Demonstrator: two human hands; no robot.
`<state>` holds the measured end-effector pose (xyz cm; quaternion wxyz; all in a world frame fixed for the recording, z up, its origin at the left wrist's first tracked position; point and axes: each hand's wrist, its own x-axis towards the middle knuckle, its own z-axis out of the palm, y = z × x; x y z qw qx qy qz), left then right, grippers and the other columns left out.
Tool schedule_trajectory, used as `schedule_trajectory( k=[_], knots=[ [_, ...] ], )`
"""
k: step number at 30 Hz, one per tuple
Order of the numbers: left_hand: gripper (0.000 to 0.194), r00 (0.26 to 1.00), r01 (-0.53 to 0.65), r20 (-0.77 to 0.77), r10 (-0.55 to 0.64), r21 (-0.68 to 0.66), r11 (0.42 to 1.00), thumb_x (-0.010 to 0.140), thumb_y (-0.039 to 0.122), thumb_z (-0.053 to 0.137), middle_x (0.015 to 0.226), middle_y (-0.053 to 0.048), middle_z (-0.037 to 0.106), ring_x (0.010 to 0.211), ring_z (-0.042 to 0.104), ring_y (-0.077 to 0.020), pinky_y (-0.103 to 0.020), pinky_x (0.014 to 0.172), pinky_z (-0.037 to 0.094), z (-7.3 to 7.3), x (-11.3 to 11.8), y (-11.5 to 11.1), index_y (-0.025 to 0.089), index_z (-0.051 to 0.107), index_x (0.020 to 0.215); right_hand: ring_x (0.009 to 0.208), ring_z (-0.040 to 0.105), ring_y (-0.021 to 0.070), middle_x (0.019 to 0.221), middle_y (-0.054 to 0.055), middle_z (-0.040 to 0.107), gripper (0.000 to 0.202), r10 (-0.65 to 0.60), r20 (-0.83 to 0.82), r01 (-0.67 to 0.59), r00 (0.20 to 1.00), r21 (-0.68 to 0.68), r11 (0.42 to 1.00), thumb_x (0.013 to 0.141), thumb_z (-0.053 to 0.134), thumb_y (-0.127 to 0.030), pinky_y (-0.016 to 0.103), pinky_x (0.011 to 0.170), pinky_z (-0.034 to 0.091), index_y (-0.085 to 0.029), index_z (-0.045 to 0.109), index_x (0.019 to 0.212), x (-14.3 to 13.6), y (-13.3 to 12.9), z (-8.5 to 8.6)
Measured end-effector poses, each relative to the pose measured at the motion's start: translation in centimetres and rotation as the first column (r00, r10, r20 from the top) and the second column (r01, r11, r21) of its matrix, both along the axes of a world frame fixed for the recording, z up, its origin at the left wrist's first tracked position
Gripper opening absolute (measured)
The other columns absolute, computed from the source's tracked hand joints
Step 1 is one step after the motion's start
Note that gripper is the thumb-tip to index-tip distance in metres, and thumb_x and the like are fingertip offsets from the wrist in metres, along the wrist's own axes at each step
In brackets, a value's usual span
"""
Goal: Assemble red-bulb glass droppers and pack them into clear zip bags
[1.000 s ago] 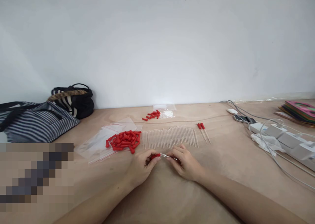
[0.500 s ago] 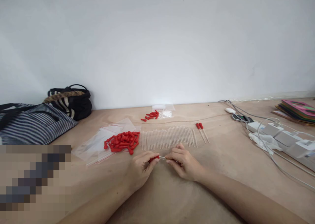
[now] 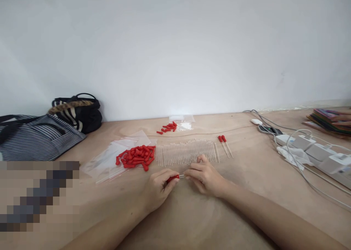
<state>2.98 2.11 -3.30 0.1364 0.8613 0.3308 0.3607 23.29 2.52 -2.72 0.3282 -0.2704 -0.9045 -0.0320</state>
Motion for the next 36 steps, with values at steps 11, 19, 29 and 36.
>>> schedule_trajectory(
  k=[11, 19, 29, 36],
  knots=[
    [0.014, 0.999, 0.013, -0.030, -0.015, -0.043, 0.999, 0.083, 0.019, 0.046, 0.074, -0.002, 0.064, 0.066, 0.059, -0.0129, -0.022, 0.061, 0.047, 0.3, 0.0, 0.0, 0.019, 0.060, 0.086, 0.058, 0.044, 0.0108, 0.067, 0.002, 0.057, 0.022, 0.010, 0.035, -0.009, 0.999, -0.037, 0.999, 0.083, 0.037, -0.015, 0.030, 0.068, 0.028, -0.015, 0.058, 0.084, 0.1, 0.2, -0.1],
    [0.016, 0.998, 0.032, -0.060, -0.035, -0.052, 0.998, 0.085, 0.018, 0.044, 0.077, -0.002, 0.064, 0.070, 0.060, -0.0130, -0.022, 0.063, 0.048, 0.6, 0.0, -0.1, 0.019, 0.060, 0.089, 0.059, 0.046, 0.0109, 0.068, 0.003, 0.058, 0.022, 0.023, 0.031, -0.022, 0.999, -0.041, 0.999, 0.085, 0.036, -0.015, 0.029, 0.069, 0.031, -0.016, 0.058, 0.087, -0.1, 0.3, -0.5],
    [0.023, 0.901, -0.154, -0.330, 0.282, 0.364, 0.918, 0.086, 0.024, 0.041, 0.086, -0.007, 0.061, 0.081, 0.053, -0.0216, -0.036, 0.072, 0.041, 3.0, -6.5, 3.5, 0.019, 0.064, 0.086, 0.074, 0.055, 0.0177, 0.079, 0.008, 0.063, 0.025, -0.757, -0.161, 0.682, 0.633, -0.348, 0.643, 0.083, 0.040, -0.029, 0.028, 0.068, 0.036, -0.017, 0.062, 0.080, 6.7, 3.7, 1.1],
    [0.023, 0.826, -0.078, -0.513, 0.234, 0.306, 0.949, 0.083, 0.019, 0.043, 0.081, -0.004, 0.057, 0.078, 0.051, -0.0195, -0.031, 0.068, 0.038, 3.9, -9.8, 5.0, 0.023, 0.065, 0.083, 0.077, 0.060, 0.0246, 0.077, 0.013, 0.066, 0.028, -0.938, 0.271, 0.852, 0.217, -0.521, 0.047, 0.075, 0.043, -0.032, 0.028, 0.057, 0.035, -0.017, 0.067, 0.079, 12.6, 5.4, 0.5]
  ],
)
